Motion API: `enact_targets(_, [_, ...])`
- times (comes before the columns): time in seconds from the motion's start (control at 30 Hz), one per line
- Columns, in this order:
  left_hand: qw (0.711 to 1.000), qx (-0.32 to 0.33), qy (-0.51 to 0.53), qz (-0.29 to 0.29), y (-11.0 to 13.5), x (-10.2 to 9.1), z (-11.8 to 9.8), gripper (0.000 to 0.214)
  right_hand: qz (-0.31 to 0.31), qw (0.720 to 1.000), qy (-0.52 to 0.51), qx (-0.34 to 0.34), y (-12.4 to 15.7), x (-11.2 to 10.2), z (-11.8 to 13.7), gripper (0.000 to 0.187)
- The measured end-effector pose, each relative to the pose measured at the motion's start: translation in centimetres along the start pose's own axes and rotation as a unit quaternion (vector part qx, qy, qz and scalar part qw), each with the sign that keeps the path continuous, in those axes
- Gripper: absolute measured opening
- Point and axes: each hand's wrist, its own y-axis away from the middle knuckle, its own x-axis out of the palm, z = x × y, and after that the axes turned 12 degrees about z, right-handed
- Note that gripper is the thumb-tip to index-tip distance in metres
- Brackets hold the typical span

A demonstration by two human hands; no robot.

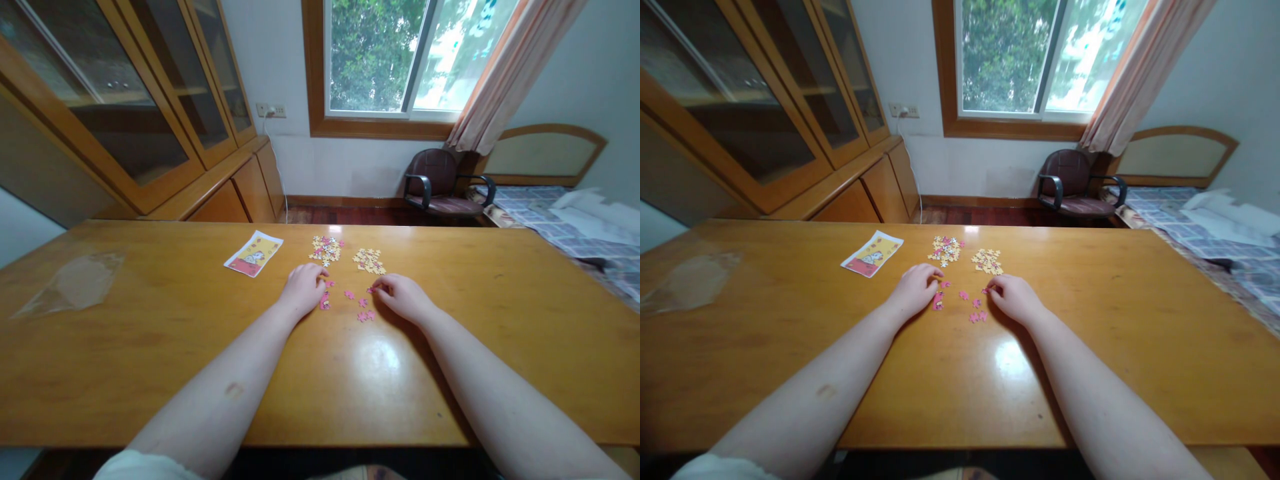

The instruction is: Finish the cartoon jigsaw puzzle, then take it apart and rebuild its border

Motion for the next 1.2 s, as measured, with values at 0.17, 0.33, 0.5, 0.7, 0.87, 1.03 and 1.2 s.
enact_targets(0.17, [1.0, 0.0, -0.001, 0.004, -0.1, -0.1, 0.1, 0.031, -0.008, 1.0, 0.009, 0.016, -0.1, 0.1, -0.1, 0.016])
enact_targets(0.33, [0.999, 0.017, -0.021, 0.03, 0.1, 0.0, -0.2, 0.03, -0.016, 1.0, 0.004, -0.007, -0.1, 0.2, -0.2, 0.016])
enact_targets(0.5, [0.994, 0.054, -0.078, 0.052, 0.4, 0.5, -0.7, 0.028, 0.029, 0.992, 0.004, -0.121, 0.4, 0.2, 1.1, 0.015])
enact_targets(0.7, [0.991, 0.091, -0.073, 0.06, 0.3, 1.0, -0.9, 0.021, 0.065, 0.984, 0.028, -0.167, 0.6, 0.5, 1.9, 0.03])
enact_targets(0.87, [0.985, 0.137, -0.047, 0.089, 0.2, 0.9, -0.6, 0.02, 0.05, 0.987, 0.037, -0.151, 0.3, 0.5, 1.0, 0.019])
enact_targets(1.03, [0.969, 0.214, -0.022, 0.125, 0.5, 0.6, -0.9, 0.024, 0.027, 0.993, 0.044, -0.106, 0.0, 0.4, 0.3, 0.018])
enact_targets(1.2, [0.985, 0.146, -0.053, 0.076, 1.0, 0.3, -1.5, 0.015, -0.008, 0.996, 0.068, -0.059, -0.1, 0.3, -0.2, 0.023])
